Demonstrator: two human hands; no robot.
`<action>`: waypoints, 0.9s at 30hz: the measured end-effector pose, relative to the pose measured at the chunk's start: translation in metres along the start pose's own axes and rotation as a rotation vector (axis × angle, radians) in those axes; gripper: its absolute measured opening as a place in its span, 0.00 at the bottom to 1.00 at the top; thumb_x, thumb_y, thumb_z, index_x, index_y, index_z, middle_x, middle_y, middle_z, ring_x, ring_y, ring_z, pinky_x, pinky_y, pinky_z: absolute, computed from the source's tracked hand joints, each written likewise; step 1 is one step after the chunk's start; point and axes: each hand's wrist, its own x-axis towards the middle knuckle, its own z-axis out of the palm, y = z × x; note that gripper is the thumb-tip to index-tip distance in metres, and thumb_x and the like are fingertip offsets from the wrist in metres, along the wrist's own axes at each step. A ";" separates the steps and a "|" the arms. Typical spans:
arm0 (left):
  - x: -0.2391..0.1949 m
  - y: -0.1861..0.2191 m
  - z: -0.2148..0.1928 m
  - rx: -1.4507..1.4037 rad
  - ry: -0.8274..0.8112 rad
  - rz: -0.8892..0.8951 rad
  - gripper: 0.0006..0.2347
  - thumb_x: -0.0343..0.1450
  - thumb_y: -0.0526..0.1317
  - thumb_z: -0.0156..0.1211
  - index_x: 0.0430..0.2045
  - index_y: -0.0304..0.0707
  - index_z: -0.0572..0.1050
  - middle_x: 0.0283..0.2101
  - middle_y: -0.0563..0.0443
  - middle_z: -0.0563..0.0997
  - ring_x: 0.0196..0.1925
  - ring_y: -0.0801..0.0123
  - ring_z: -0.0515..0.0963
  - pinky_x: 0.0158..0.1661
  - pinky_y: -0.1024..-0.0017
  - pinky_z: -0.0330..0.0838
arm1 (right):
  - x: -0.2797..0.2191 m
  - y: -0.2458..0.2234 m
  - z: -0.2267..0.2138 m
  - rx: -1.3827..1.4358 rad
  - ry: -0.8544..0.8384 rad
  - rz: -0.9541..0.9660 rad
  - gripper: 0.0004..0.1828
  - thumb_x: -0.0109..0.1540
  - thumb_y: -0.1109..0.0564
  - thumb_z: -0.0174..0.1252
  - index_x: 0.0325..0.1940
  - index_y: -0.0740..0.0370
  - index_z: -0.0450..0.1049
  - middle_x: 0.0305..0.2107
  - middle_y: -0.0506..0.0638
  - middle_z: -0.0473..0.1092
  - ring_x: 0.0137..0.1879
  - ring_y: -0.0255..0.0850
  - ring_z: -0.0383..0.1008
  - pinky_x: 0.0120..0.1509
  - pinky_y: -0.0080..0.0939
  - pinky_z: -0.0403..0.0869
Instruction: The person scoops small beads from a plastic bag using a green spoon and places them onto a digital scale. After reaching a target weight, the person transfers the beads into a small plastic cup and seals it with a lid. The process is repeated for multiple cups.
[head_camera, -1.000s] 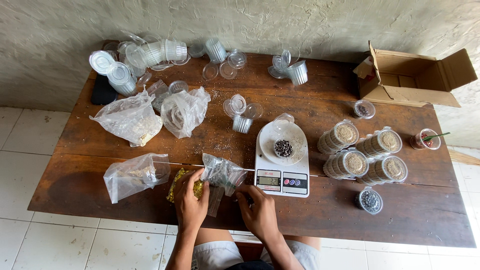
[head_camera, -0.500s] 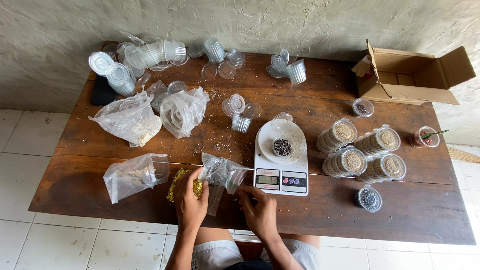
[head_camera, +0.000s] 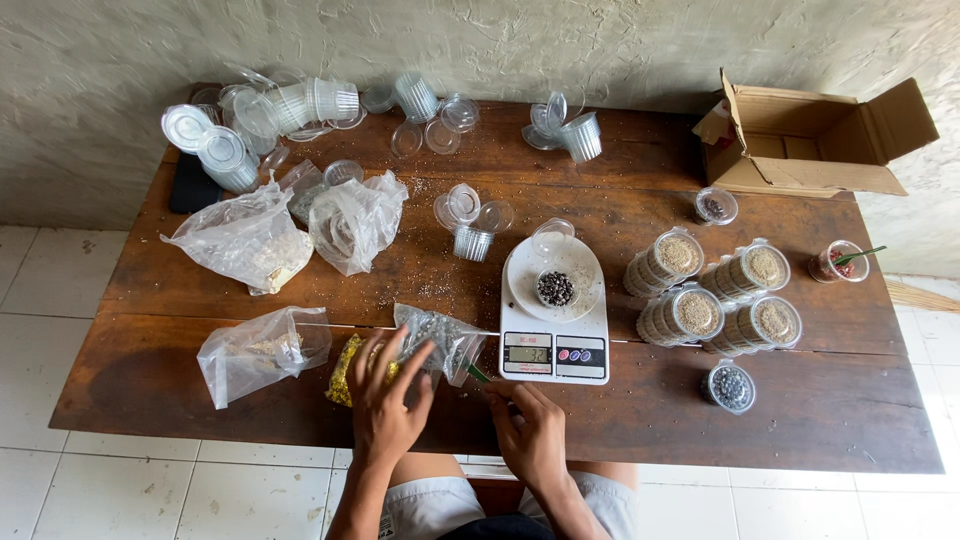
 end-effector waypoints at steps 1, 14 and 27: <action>-0.001 0.002 -0.001 0.017 -0.039 0.077 0.19 0.63 0.43 0.54 0.49 0.62 0.65 0.59 0.58 0.65 0.62 0.62 0.59 0.60 0.57 0.52 | 0.000 0.001 0.001 -0.006 -0.002 -0.042 0.04 0.56 0.59 0.54 0.33 0.58 0.74 0.26 0.47 0.74 0.29 0.37 0.74 0.31 0.31 0.70; 0.013 0.013 -0.017 -0.073 -0.064 0.054 0.11 0.65 0.41 0.51 0.39 0.50 0.74 0.55 0.52 0.68 0.59 0.56 0.61 0.57 0.57 0.55 | 0.001 -0.001 -0.002 0.125 -0.060 0.264 0.07 0.53 0.59 0.54 0.30 0.54 0.77 0.17 0.43 0.75 0.22 0.29 0.74 0.27 0.27 0.72; 0.012 0.011 -0.014 -0.056 -0.068 0.052 0.10 0.64 0.41 0.52 0.38 0.51 0.75 0.54 0.53 0.69 0.59 0.57 0.61 0.56 0.58 0.55 | 0.001 0.000 -0.003 0.097 -0.044 0.214 0.06 0.54 0.58 0.54 0.30 0.55 0.77 0.18 0.43 0.75 0.22 0.29 0.74 0.26 0.27 0.71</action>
